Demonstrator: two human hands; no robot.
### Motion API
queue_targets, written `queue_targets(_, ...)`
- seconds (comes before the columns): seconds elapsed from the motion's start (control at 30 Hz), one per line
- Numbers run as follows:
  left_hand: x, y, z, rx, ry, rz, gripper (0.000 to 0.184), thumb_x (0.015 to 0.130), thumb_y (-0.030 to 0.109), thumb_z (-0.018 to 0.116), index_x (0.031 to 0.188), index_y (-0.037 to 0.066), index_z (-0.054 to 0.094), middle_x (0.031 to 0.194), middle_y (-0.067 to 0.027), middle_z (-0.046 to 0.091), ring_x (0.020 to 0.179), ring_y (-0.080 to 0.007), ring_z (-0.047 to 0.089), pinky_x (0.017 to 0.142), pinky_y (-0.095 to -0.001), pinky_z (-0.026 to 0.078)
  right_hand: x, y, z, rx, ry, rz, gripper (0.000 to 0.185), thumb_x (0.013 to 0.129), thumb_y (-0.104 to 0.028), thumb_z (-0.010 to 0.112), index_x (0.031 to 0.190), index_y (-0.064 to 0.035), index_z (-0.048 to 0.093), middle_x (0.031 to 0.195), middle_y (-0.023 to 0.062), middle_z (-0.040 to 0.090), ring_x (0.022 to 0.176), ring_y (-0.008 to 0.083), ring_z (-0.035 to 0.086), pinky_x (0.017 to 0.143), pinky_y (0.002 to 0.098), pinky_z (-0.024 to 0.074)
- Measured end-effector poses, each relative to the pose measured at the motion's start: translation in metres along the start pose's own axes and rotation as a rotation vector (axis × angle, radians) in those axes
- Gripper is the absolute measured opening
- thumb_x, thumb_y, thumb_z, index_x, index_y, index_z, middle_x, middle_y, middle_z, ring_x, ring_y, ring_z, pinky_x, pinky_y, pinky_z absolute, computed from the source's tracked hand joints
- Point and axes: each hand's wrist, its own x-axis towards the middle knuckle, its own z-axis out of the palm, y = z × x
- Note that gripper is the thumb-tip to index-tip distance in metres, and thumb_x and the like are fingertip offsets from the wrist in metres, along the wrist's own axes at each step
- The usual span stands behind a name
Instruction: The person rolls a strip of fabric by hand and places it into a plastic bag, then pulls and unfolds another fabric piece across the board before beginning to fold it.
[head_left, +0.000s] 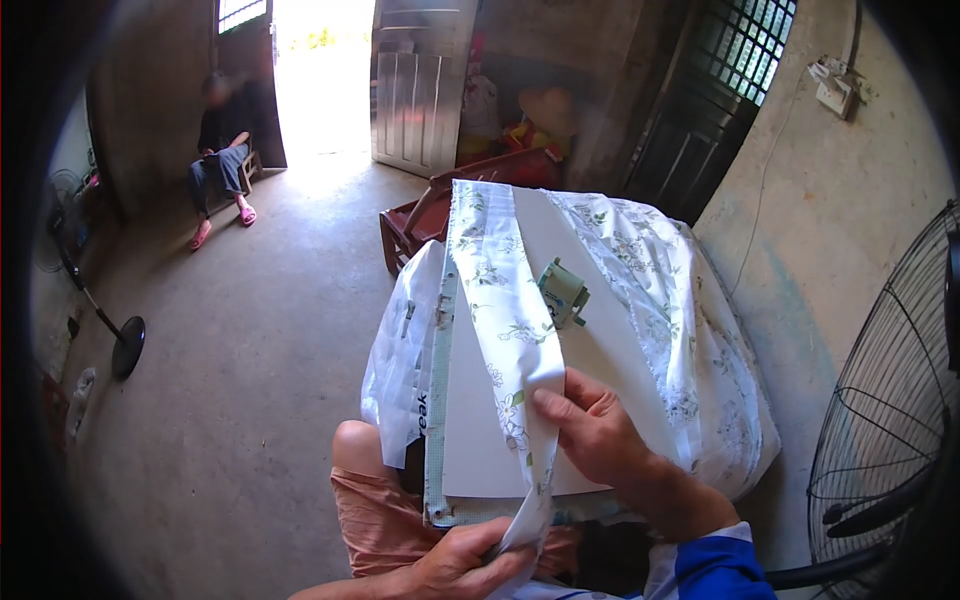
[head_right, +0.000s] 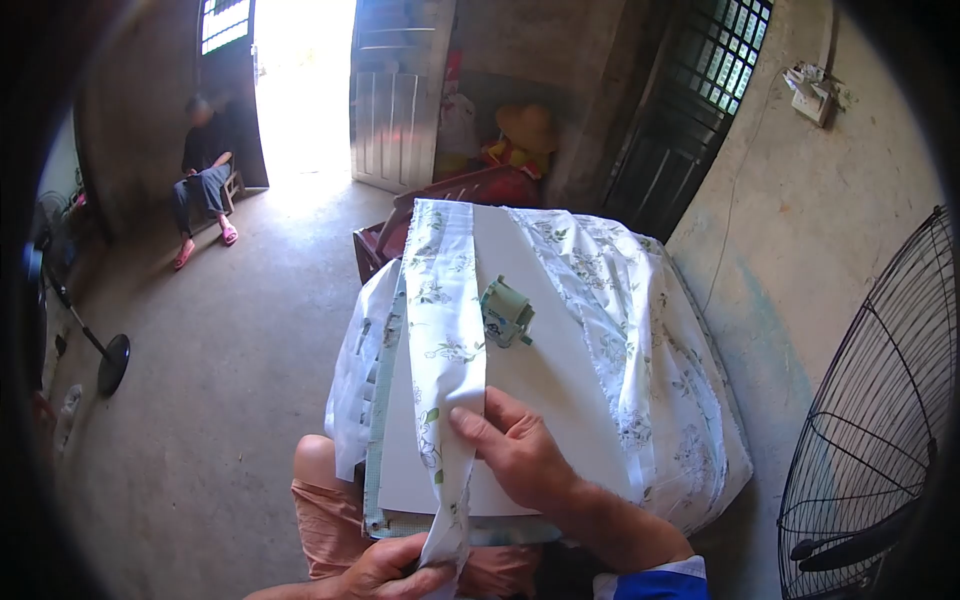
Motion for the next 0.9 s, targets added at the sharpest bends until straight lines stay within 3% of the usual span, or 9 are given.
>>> queue_targets(0.17,-0.001,0.003,-0.009,0.114,-0.011,0.055,0.026,0.108,0.018,0.058,0.13,0.005,0.065,0.105,-0.0065,0.068,0.097,-0.0175,0.064,0.087,-0.0338,0.052,0.01,-0.011,-0.011,-0.469,0.138,-0.239,0.023,0.108,-0.016,0.059,0.123,-0.001,0.067,0.104,0.0006,0.071,0.094,0.006,0.062,0.084,0.0241,0.0503)
queue_targets(0.27,-0.001,0.012,-0.019,0.207,-0.038,0.062,0.03,0.108,0.02,0.06,0.134,0.007,0.064,0.109,-0.0112,0.07,0.102,-0.0219,0.065,0.09,-0.0364,0.053,0.012,-0.022,-0.014,-0.305,0.197,-0.294,0.022,0.107,-0.015,0.058,0.121,0.0003,0.066,0.104,0.0011,0.071,0.094,0.006,0.061,0.083,0.0235,0.0494)
queue_targets(0.37,0.007,0.012,-0.027,0.316,-0.115,0.154,0.045,0.109,0.027,0.059,0.144,0.0,0.051,0.133,-0.0171,0.06,0.123,-0.0278,0.062,0.102,-0.0391,0.053,0.014,-0.04,-0.014,-0.155,0.221,-0.278,0.03,0.105,-0.016,0.059,0.129,0.0016,0.064,0.108,0.0046,0.071,0.096,0.0096,0.064,0.088,0.0249,0.0509)
queue_targets(0.4,0.009,0.013,-0.036,0.366,-0.145,0.1,0.06,0.107,0.029,0.063,0.155,0.0,0.042,0.146,-0.0246,0.053,0.131,-0.0326,0.059,0.11,-0.0419,0.05,0.014,-0.047,-0.013,-0.16,0.233,-0.297,0.033,0.104,-0.017,0.06,0.131,0.0016,0.064,0.109,0.0057,0.071,0.097,0.0104,0.064,0.089,0.0251,0.0512)
queue_targets(0.43,0.008,0.026,-0.032,0.252,-0.039,0.068,0.059,0.104,0.023,0.068,0.153,0.001,0.045,0.144,-0.024,0.055,0.131,-0.0319,0.059,0.109,-0.042,0.051,0.014,-0.056,-0.011,-0.166,0.245,-0.318,0.036,0.103,-0.017,0.06,0.134,0.0017,0.063,0.11,0.0067,0.072,0.098,0.0112,0.065,0.091,0.0254,0.0514)
queue_targets(0.5,0.016,0.047,-0.037,0.339,0.081,0.249,0.058,0.099,0.005,0.066,0.152,-0.001,0.043,0.147,-0.0197,0.053,0.135,-0.0305,0.057,0.112,-0.0449,0.05,0.013,-0.077,-0.003,-0.466,0.283,-0.452,0.044,0.101,-0.016,0.059,0.14,0.004,0.059,0.112,0.0149,0.073,0.096,0.0183,0.07,0.09,0.0316,0.0561)
queue_targets(0.63,0.042,0.08,-0.041,0.318,0.329,0.473,0.05,0.103,0.016,0.061,0.147,-0.003,0.049,0.145,-0.0205,0.055,0.133,-0.0298,0.058,0.106,-0.0428,0.052,0.02,-0.093,0.01,-1.068,0.202,-0.753,0.045,0.095,-0.009,0.06,0.137,0.0063,0.059,0.106,0.0253,0.072,0.08,0.0351,0.074,0.077,0.0413,0.0612)
queue_targets(0.8,0.093,0.09,-0.072,0.054,0.324,0.192,0.062,0.107,0.044,0.059,0.143,-0.006,0.054,0.118,-0.0135,0.068,0.105,-0.0168,0.067,0.091,-0.0317,0.055,0.017,-0.056,0.058,-1.486,-0.113,-0.738,0.032,0.091,-0.006,0.061,0.118,0.0114,0.062,0.091,0.0219,0.067,0.069,0.035,0.072,0.062,0.0423,0.0605)
queue_targets(0.9,0.114,0.078,-0.102,0.212,0.274,-0.109,0.068,0.104,0.052,0.06,0.136,-0.007,0.06,0.116,-0.0154,0.069,0.108,-0.0214,0.067,0.092,-0.0354,0.056,0.015,-0.025,0.061,-1.396,-0.23,-0.678,0.024,0.089,-0.004,0.062,0.107,0.0115,0.061,0.088,0.0223,0.067,0.069,0.036,0.072,0.06,0.0421,0.06)
